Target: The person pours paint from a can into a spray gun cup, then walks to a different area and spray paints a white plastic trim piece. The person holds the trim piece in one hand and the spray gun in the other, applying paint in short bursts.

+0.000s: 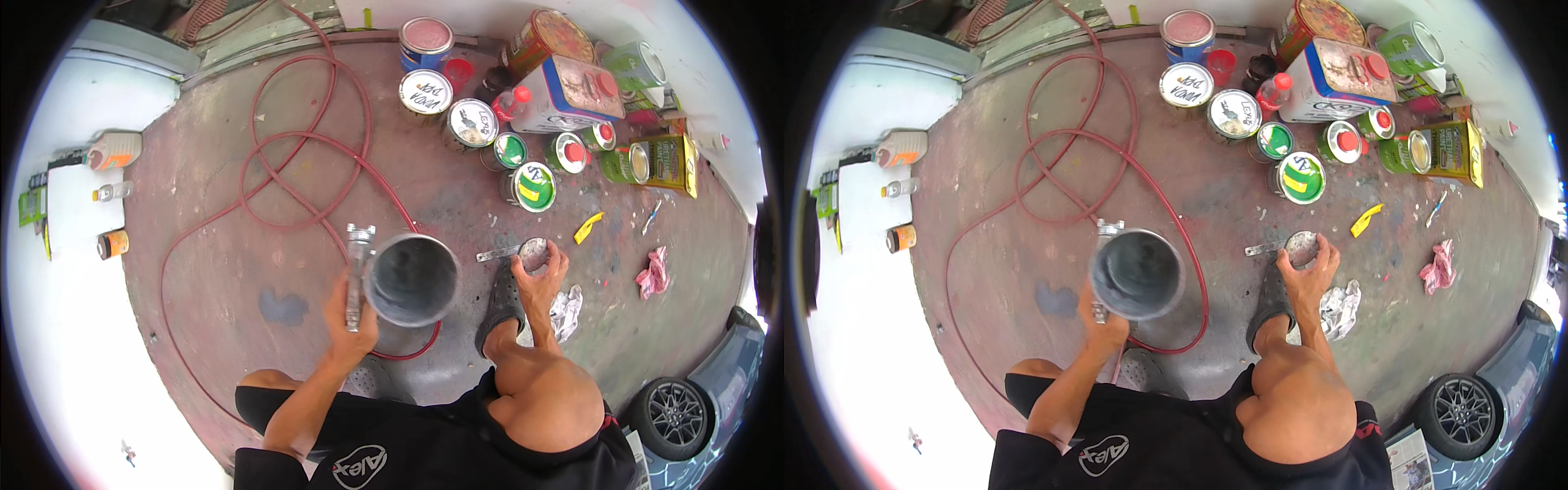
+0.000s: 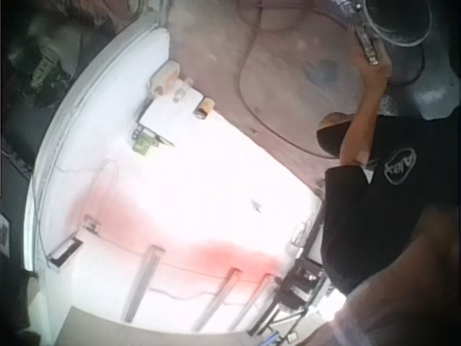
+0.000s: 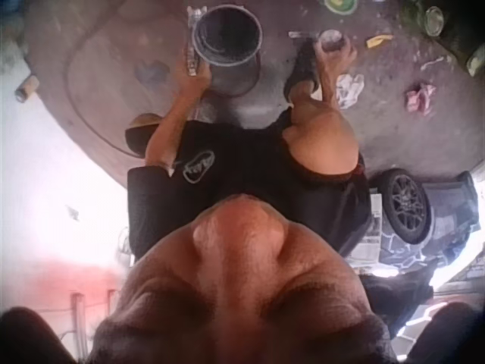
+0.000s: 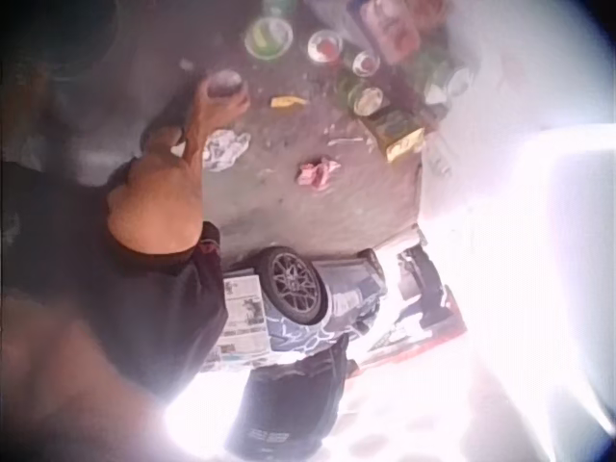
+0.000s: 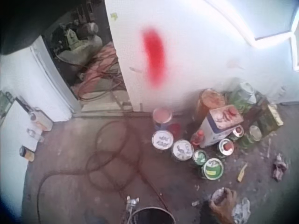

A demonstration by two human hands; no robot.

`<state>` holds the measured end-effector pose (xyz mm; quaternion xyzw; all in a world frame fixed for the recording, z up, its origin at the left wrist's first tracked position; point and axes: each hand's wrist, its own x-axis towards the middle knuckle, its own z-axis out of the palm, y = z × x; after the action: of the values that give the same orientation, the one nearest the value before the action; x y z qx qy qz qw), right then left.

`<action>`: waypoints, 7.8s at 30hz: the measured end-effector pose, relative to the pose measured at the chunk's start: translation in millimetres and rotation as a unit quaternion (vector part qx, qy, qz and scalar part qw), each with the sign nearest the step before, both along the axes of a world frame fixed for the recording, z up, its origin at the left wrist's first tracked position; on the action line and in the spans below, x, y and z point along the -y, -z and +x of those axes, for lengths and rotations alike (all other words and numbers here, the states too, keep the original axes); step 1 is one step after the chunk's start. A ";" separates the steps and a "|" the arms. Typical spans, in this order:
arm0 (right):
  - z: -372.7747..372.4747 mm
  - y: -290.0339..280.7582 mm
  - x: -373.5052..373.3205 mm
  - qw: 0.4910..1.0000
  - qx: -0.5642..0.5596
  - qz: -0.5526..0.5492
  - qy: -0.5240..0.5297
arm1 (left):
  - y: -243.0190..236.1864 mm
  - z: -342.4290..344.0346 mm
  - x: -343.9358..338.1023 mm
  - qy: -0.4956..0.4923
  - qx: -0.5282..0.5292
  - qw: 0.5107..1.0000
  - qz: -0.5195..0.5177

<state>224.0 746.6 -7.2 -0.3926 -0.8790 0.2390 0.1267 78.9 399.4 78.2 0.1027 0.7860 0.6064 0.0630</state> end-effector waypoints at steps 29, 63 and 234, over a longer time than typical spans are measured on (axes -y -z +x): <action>-17.5 2.6 7.2 0.999 -0.032 0.023 -0.033 | -9.3 4.9 -7.0 0.015 0.015 0.999 -0.039; -20.1 3.3 15.7 0.995 -0.037 0.060 -0.077 | -4.1 11.8 -0.3 0.012 -0.027 0.999 -0.045; -55.7 -882.7 313.6 0.736 -0.202 -0.476 -0.438 | -1037.6 375.4 389.7 -0.700 -0.627 0.340 -0.043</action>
<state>168.3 433.0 875.5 0.0840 -0.6792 0.7289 -0.0207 454.3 9.7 1115.7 -0.1375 0.4046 0.1521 -0.8912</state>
